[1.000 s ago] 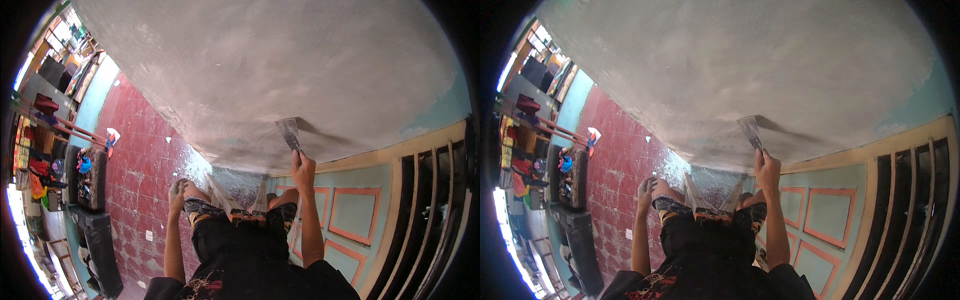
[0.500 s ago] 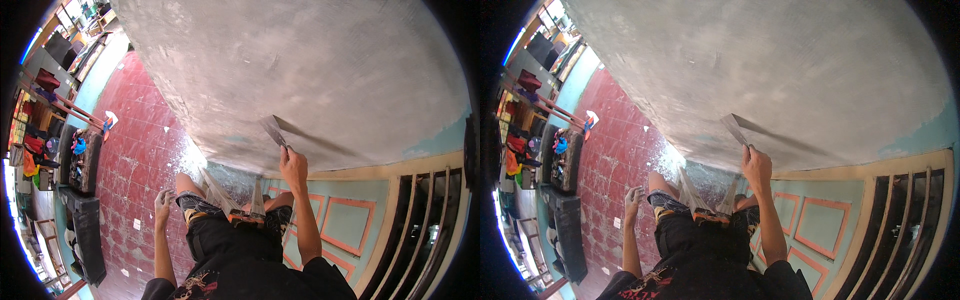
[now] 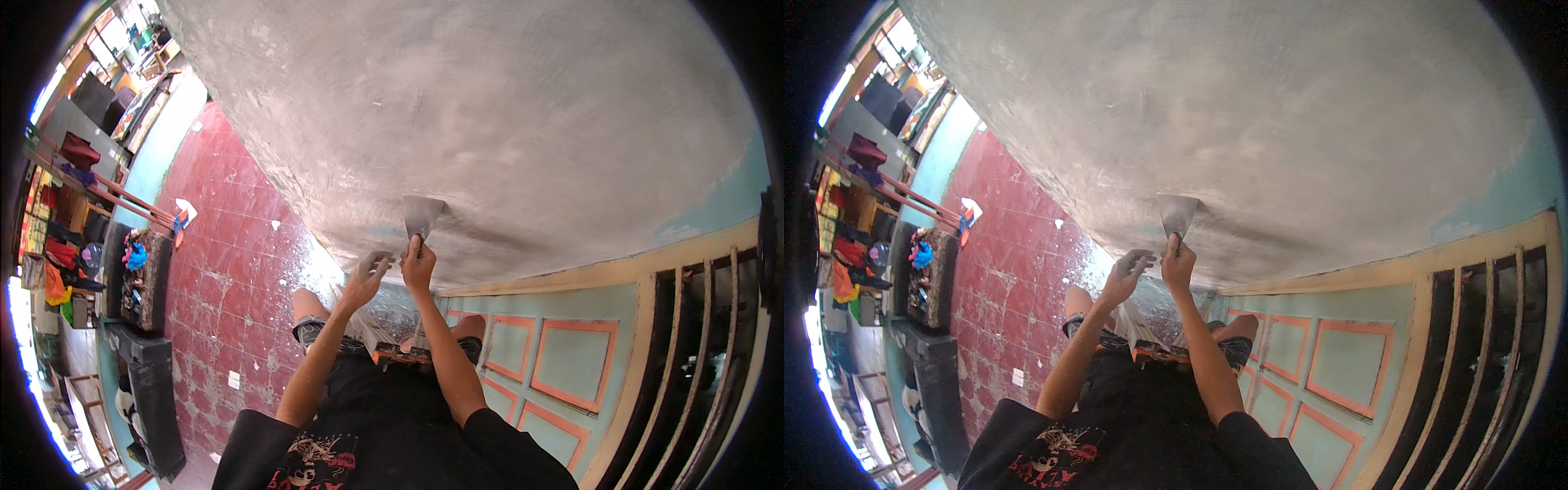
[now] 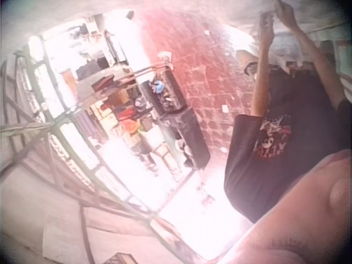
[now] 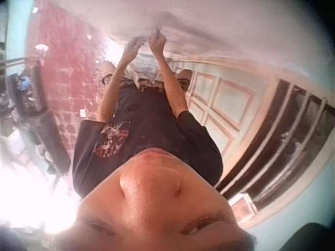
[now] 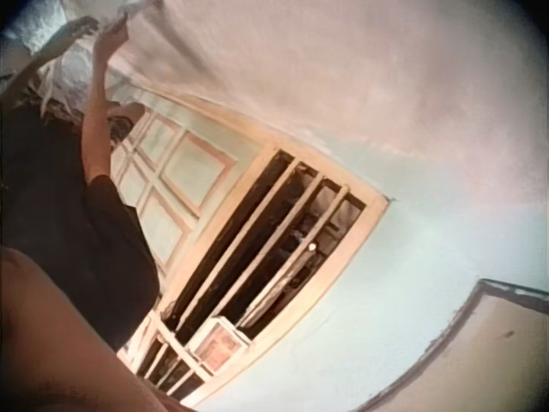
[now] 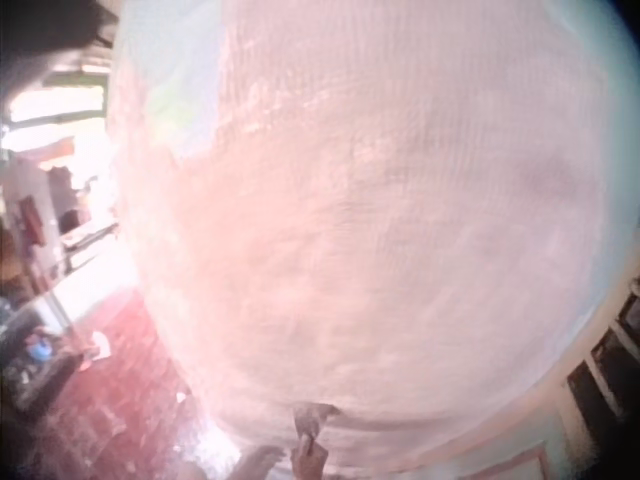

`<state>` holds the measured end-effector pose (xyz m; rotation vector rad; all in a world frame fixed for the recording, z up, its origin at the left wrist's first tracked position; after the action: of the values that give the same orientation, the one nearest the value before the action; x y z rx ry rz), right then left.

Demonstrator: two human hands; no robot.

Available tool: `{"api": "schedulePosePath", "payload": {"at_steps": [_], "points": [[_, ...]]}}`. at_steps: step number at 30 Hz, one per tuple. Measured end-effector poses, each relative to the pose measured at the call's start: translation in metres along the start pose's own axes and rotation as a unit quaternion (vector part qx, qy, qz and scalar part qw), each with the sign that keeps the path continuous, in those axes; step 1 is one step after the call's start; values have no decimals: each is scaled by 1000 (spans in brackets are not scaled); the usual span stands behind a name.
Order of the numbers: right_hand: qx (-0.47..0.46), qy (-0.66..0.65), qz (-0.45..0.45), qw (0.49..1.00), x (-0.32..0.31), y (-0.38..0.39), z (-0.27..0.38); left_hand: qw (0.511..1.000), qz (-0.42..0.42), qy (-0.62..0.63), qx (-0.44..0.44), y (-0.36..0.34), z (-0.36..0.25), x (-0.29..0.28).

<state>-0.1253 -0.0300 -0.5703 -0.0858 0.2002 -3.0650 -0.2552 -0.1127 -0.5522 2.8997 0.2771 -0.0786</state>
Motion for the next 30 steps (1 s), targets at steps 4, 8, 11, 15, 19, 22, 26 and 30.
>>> {"api": "schedulePosePath", "payload": {"at_steps": [4,8,11,15,19,22,26,30], "points": [[53,-88,-5,995,15,4,-4,999,-18,-16,-44,23,46,-13],[124,-145,-4,982,13,12,1,996,-47,-3,-79,60,89,-45],[112,-159,10,981,21,5,16,990,-73,34,-114,80,106,-63],[75,-133,0,988,19,3,27,986,-93,57,-129,92,107,-74],[102,-114,7,988,10,16,7,987,-102,72,-102,94,99,-76],[68,-128,13,989,14,1,23,989,-90,60,-98,85,96,-74],[88,-128,11,988,9,7,15,990,-82,49,-108,84,94,-66],[92,-124,5,988,7,2,39,991,-78,32,-100,88,83,-60]]}}
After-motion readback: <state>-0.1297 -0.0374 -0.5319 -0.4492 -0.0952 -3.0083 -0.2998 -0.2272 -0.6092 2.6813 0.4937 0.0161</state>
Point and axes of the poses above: each hand's wrist, its own y-axis away from the middle knuckle, its own x-axis out of the palm, z = x × y, the point moved 10 cm from there along -y, towards the middle knuckle, and after that the axes turned 6 degrees about -x, right-handed, at the moved point
